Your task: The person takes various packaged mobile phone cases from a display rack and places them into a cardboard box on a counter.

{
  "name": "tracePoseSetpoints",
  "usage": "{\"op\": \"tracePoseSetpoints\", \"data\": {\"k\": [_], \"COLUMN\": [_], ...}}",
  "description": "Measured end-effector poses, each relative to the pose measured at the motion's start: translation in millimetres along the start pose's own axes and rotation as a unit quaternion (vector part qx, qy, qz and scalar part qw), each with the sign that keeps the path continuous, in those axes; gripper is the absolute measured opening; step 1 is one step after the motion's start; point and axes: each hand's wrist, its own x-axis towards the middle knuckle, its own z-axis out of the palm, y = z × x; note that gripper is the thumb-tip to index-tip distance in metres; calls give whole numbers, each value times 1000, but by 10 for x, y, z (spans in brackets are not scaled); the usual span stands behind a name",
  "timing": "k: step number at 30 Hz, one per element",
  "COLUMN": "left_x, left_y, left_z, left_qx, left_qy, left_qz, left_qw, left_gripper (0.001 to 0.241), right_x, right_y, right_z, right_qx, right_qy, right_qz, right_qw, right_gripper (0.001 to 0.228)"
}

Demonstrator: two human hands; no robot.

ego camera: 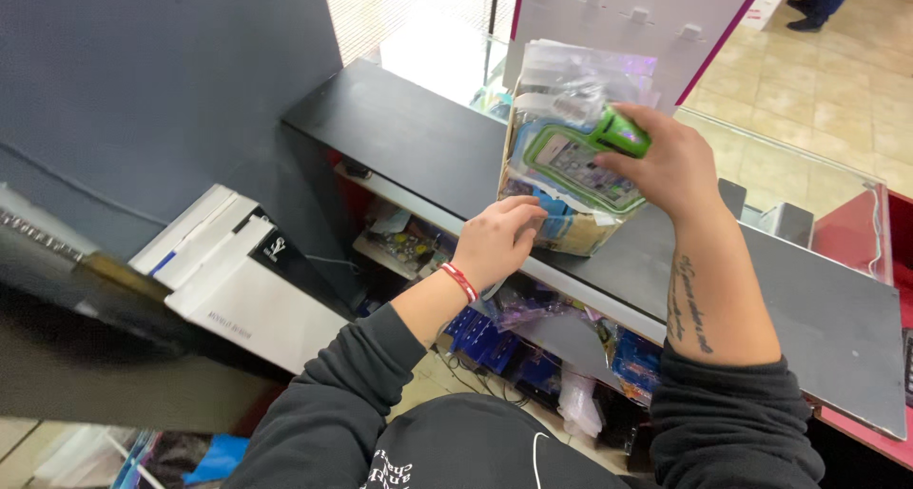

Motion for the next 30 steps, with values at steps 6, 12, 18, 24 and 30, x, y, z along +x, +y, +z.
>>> {"op": "tracePoseSetpoints", "data": {"k": [6,12,18,24,30], "left_x": [267,330,293,381,419], "left_y": [-308,-363,-558,-496,-439], "left_z": [458,664,942,768,609], "left_qx": [94,96,173,146,141], "left_qy": [-22,-59,-86,-180,-212], "left_qz": [97,80,98,72,95], "left_qw": [991,990,976,970,962], "left_gripper": [45,50,41,18,15], "right_x": [320,564,-46,121,237], "right_y": [-135,228,115,362,93], "right_z": [55,785,1231,1612,1495], "right_qx": [-77,-227,-130,-160,-80], "right_qy": [-56,147,37,-178,-208], "right_qz": [-84,-225,-128,76,62], "right_qw": [992,936,983,968,973], "right_gripper": [71,87,18,41,35]}}
